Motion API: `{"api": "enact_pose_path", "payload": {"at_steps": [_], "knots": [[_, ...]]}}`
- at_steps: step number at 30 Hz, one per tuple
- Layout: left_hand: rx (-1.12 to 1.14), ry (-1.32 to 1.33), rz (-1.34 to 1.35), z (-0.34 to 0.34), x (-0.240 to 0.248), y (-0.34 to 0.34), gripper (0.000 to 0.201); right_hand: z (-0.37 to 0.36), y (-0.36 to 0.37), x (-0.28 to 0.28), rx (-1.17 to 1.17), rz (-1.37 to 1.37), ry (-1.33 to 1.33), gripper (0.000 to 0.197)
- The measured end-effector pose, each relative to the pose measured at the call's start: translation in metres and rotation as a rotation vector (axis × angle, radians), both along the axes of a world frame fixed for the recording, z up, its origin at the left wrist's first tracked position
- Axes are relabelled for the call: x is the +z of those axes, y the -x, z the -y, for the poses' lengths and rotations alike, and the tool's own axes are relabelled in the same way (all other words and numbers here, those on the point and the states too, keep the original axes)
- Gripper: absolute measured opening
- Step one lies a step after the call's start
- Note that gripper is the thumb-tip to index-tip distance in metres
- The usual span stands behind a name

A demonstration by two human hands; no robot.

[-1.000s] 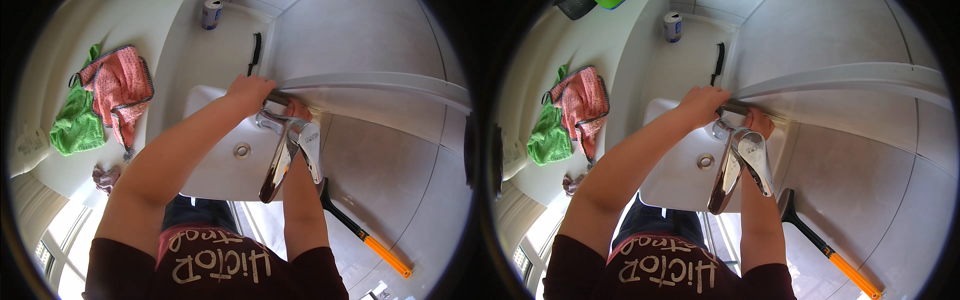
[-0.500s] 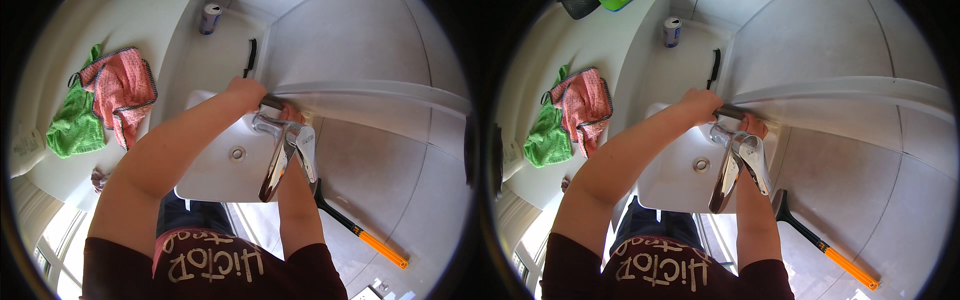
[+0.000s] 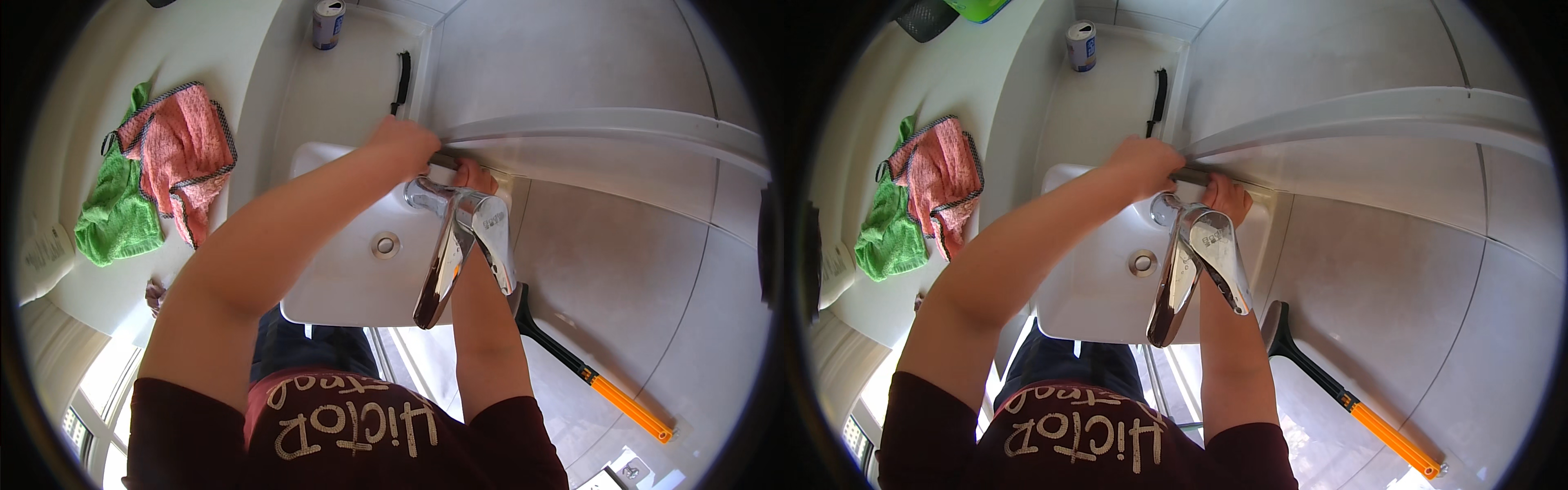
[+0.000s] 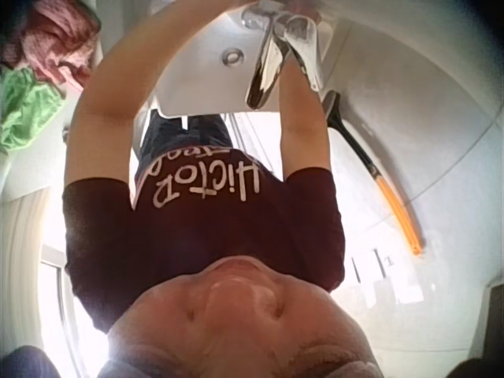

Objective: The person cleans a bathroom sink and faucet using a scrubbing pad.

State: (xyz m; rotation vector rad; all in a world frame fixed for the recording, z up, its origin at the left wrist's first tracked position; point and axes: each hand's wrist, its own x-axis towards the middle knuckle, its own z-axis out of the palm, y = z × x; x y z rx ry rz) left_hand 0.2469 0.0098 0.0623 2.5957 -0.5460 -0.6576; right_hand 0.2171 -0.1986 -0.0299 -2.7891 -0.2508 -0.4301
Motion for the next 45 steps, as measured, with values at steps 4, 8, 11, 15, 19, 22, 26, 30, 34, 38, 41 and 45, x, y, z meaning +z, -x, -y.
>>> {"api": "enact_pose_path", "payload": {"at_steps": [4, 8, 11, 15, 19, 22, 26, 30, 34, 38, 41, 45], "knots": [[-0.009, -0.016, -0.018, 0.002, 0.003, -0.005, 0.022, 0.004, 0.0, 0.007, 0.022, -0.046, -0.006, 0.019], [-0.029, -0.039, -0.097, -0.009, 0.006, -0.007, 0.023, 0.009, 0.001, 0.005, 0.053, -0.033, -0.043, 0.02], [0.005, 0.005, -0.009, 0.002, 0.003, -0.005, 0.024, 0.009, 0.0, 0.006, 0.042, -0.101, -0.043, 0.021], [0.033, 0.004, 0.022, 0.004, 0.002, 0.004, 0.022, 0.01, -0.001, 0.007, 0.044, -0.122, 0.011, 0.022], [0.173, -0.003, 0.261, -0.026, -0.01, 0.044, 0.019, 0.0, 0.005, 0.013, 0.05, -0.025, -0.041, 0.023], [0.453, 0.192, 0.145, -0.023, -0.006, 0.085, 0.017, 0.007, 0.004, 0.007, 0.017, -0.007, -0.016, 0.022], [0.932, 0.652, 0.2, -0.015, -0.015, 0.122, 0.01, 0.009, -0.001, -0.003, 0.022, -0.019, -0.025, 0.018], [0.764, 0.588, 0.516, -0.006, -0.017, 0.099, 0.007, 0.01, 0.001, -0.004, 0.04, 0.004, -0.031, 0.018], [0.48, 0.199, 0.483, 0.001, -0.019, 0.082, 0.006, 0.001, 0.004, 0.005, -0.041, -0.06, -0.002, 0.017], [0.359, 0.073, 0.455, 0.007, -0.011, 0.063, 0.003, -0.004, 0.005, 0.01, -0.002, -0.008, 0.003, 0.018], [0.369, 0.125, 0.45, 0.011, -0.016, 0.06, 0.012, 0.004, 0.002, -0.001, 0.01, 0.004, 0.032, 0.018], [0.47, 0.16, 0.498, 0.013, -0.026, 0.099, 0.01, -0.003, 0.004, 0.006, -0.013, 0.021, -0.034, 0.017]]}}
